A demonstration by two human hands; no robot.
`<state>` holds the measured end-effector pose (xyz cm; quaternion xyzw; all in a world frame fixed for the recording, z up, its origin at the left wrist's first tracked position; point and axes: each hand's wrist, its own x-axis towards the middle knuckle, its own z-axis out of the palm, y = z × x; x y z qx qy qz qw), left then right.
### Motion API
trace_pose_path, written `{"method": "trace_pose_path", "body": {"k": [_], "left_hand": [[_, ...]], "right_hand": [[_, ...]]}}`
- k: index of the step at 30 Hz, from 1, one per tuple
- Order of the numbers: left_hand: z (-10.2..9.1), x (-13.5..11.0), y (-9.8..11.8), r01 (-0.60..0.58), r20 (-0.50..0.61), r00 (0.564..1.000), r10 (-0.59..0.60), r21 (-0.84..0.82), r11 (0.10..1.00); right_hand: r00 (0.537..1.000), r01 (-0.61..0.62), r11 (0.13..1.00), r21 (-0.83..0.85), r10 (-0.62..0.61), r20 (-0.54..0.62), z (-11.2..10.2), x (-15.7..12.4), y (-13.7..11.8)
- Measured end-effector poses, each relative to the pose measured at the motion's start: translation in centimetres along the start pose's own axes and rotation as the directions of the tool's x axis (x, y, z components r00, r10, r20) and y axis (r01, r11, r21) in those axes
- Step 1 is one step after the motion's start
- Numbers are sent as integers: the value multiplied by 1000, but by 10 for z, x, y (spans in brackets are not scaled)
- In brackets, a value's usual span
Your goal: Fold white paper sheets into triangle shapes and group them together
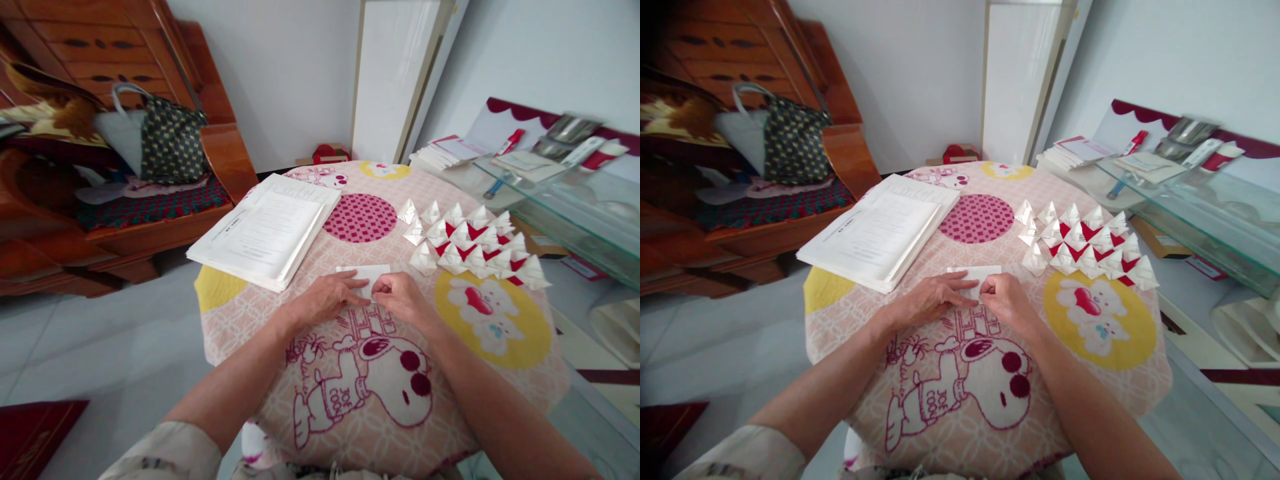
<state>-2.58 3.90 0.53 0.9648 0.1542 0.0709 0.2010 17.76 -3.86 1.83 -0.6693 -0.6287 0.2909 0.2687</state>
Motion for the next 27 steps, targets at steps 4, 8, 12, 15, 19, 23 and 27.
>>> {"method": "trace_pose_path", "body": {"k": [4, 8, 12, 15, 19, 23, 27], "left_hand": [[-2, -1, 1, 9, -3, 1000, -9, -17, 1000], [-3, -2, 1, 17, -5, 1000, -17, -29, 999], [-2, -2, 0, 5, -19, 1000, -6, -31, 999], [-1, -2, -1, 4, -21, 1000, -5, -27, 1000], [-1, -2, -1, 10, -29, 1000, -11, -25, 1000], [0, -3, -2, 1, -31, 1000, -1, -28, 1000], [1, -3, -2, 6, -35, 999, -7, -24, 1000]], "right_hand": [[1000, 3, 997, -83, -3, 1, 3, -1, -4], [1000, -5, 994, -108, 7, 22, 3, -1, -5], [998, -38, 992, -119, 43, 39, -4, -2, -2], [997, -68, 987, -147, 74, 35, -13, -4, 4], [998, -65, 981, -182, 69, 14, -30, -7, 15], [995, -90, 986, -138, 93, 20, -40, -7, 20], [999, -10, 992, 123, 17, -51, -25, -4, 13]]}}
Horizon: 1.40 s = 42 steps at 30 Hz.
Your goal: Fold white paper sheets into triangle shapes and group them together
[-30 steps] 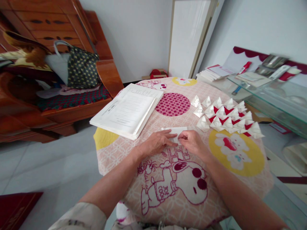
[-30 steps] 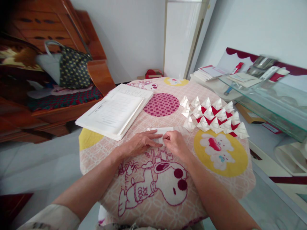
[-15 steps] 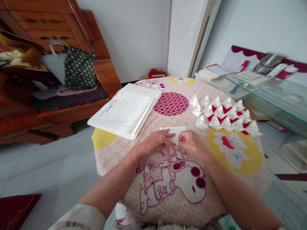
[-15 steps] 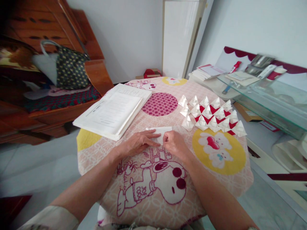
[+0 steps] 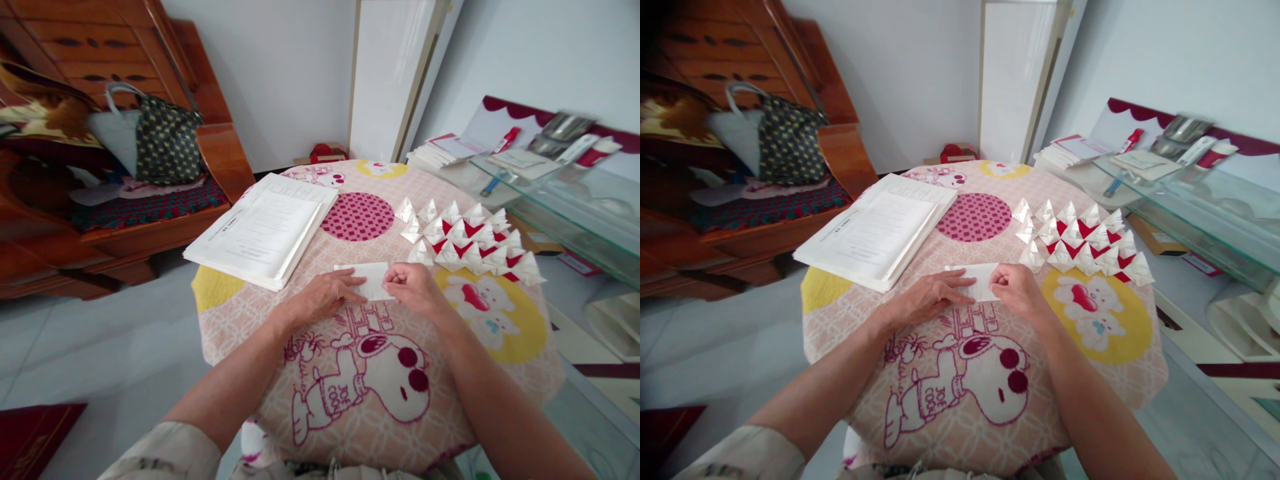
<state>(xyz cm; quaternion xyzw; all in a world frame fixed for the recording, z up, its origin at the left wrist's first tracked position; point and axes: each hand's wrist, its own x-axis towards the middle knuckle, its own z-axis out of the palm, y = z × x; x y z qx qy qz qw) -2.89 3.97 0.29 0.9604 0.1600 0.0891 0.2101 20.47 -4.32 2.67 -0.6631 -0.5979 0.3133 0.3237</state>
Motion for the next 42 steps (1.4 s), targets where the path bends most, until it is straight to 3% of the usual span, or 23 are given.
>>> {"method": "trace_pose_path", "body": {"k": [2, 6, 11, 17, 30, 35, 42], "left_hand": [[0, 1, 1, -5, -5, 1000, 5, 7, 1000], [-4, 2, 8, -57, -5, 998, 57, 29, 998], [-11, -2, 12, -95, 26, 995, 94, 30, 995], [-14, -12, -3, -88, -11, 996, 87, -68, 994], [-23, -26, -16, 14, -62, 998, -31, -265, 964], [-25, -7, -19, 123, -283, 940, -190, -241, 963], [-9, 39, -9, 335, -225, 921, -318, 41, 941]], "right_hand": [[998, 46, 998, 39, -47, 43, 13, 2, -4], [994, 89, 993, -76, -84, 72, 28, 6, -10], [996, 72, 991, -110, -65, 64, 28, 7, -7], [996, 58, 994, -90, -51, 74, 28, 5, -4], [998, 33, 999, -43, -30, 63, 28, 5, -5], [997, 53, 997, -58, -49, 60, 28, 6, -4], [994, 92, 993, -79, -88, 57, 28, 7, 0]]}}
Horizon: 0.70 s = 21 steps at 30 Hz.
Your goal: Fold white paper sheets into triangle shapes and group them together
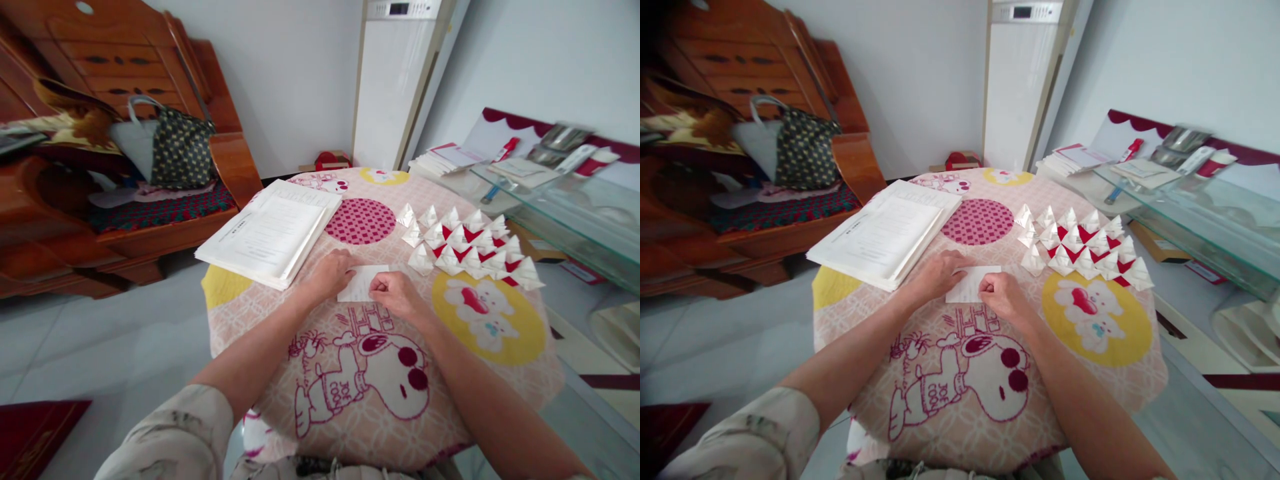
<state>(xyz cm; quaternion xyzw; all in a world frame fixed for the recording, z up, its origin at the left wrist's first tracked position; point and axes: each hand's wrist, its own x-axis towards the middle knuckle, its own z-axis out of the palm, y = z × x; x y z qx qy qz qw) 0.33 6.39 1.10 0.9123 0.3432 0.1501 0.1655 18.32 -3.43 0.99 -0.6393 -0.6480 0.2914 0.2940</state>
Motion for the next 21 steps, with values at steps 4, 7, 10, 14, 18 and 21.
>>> {"method": "trace_pose_path", "body": {"k": [4, 7, 10, 14, 18, 21], "left_hand": [[3, 7, 5, 72, -14, 997, -72, -10, 997], [0, 7, 2, 144, -11, 989, -148, -156, 977], [-3, 3, -1, 213, -43, 968, -248, -389, 896], [-4, -3, -4, 238, -89, 881, -465, -766, 597], [1, -5, 0, 171, -14, 843, -538, -941, 292], [7, -5, 5, 156, -12, 861, -508, -946, 286]], "right_hand": [[1000, 20, 1000, -6, -20, -15, 1, 0, -1], [1000, 15, 999, 40, -14, -26, 1, -1, 0], [993, -25, 992, 125, 39, -112, -4, 0, 6], [947, -109, 958, 266, 181, -266, -12, 1, 12], [950, -164, 840, 517, 275, -145, -7, -1, 5], [964, -152, 751, 643, 256, -71, -1, -1, -5]]}}
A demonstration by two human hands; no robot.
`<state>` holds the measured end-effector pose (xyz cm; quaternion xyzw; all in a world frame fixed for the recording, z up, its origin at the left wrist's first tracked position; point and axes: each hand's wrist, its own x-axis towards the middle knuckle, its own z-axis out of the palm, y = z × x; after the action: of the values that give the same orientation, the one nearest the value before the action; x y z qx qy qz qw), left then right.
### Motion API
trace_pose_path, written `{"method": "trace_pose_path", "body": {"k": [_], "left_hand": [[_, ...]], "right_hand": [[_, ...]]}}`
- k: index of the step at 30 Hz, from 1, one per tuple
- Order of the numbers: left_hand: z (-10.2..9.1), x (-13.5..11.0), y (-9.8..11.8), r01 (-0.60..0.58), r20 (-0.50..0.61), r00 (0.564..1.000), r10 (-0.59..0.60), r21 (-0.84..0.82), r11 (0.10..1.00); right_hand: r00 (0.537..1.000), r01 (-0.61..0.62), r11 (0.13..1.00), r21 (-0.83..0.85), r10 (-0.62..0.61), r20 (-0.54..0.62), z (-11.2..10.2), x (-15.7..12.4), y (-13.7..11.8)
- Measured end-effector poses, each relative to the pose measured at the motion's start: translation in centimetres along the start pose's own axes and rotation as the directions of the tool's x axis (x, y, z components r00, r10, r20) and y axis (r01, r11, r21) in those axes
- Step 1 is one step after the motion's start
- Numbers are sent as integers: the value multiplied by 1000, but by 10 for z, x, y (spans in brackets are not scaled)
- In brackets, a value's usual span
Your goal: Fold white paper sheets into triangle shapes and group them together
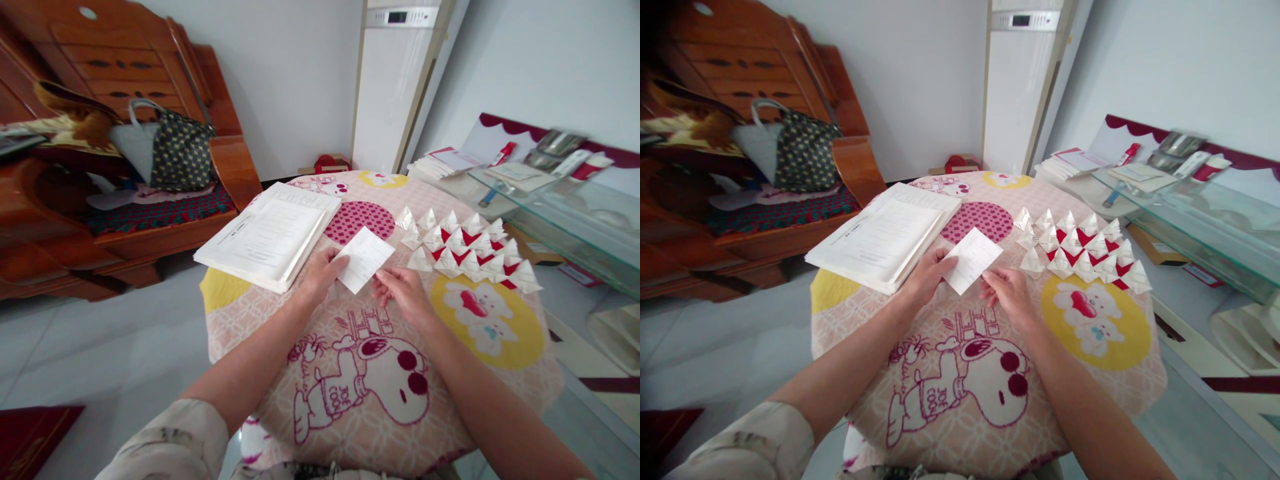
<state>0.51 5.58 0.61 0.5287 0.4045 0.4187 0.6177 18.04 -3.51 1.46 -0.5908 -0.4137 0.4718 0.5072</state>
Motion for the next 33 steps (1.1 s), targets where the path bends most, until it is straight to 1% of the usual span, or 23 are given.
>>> {"method": "trace_pose_path", "body": {"k": [1, 3, 6, 8, 10, 14, 17, 20, 22, 25, 28, 31, 33], "left_hand": [[2, -1, -1, -1, 29, 1000, 1, 7, 1000], [4, -5, 0, 25, 117, 993, -25, 0, 1000], [4, -10, 2, 111, 261, 960, -103, -13, 994], [4, -13, 3, 143, 311, 940, -141, 15, 990], [4, -15, 3, 151, 332, 931, -155, 38, 988], [5, -16, 3, 161, 346, 923, -168, 48, 986], [4, -15, 3, 126, 341, 931, -130, 36, 991], [0, -9, 6, 76, 276, 958, -83, 33, 997], [-5, -5, 8, 67, 235, 969, -80, 63, 996], [-9, -1, 13, 87, 212, 971, -108, 104, 991], [-8, 0, 16, 99, 220, 966, -134, 164, 982], [-7, -1, 19, 91, 218, 967, -134, 194, 977], [-9, 0, 21, 108, 192, 971, -144, 186, 977]], "right_hand": [[1000, 10, 1000, 24, -10, -5, 2, 0, -1], [998, 44, 998, 40, -42, -52, 4, 0, -3], [988, 78, 997, 15, -75, -134, 2, 3, -3], [985, 72, 997, 3, -71, -155, 1, 4, -2], [985, 65, 998, 12, -62, -162, -1, 5, 1], [979, 96, 995, -1, -95, -180, -2, 7, 9], [978, 130, 991, -33, -134, -162, -4, 8, 12], [984, 132, 990, -47, -137, -116, -4, 6, 10], [989, 112, 991, -78, -119, -89, -4, 5, 8], [994, 107, 982, -157, -111, -18, -3, 3, 6], [992, 120, 971, -207, -110, 62, -1, 3, 7], [989, 135, 966, -219, -120, 81, 0, 4, 9], [987, 151, 962, -227, -135, 83, 0, 3, 8]]}}
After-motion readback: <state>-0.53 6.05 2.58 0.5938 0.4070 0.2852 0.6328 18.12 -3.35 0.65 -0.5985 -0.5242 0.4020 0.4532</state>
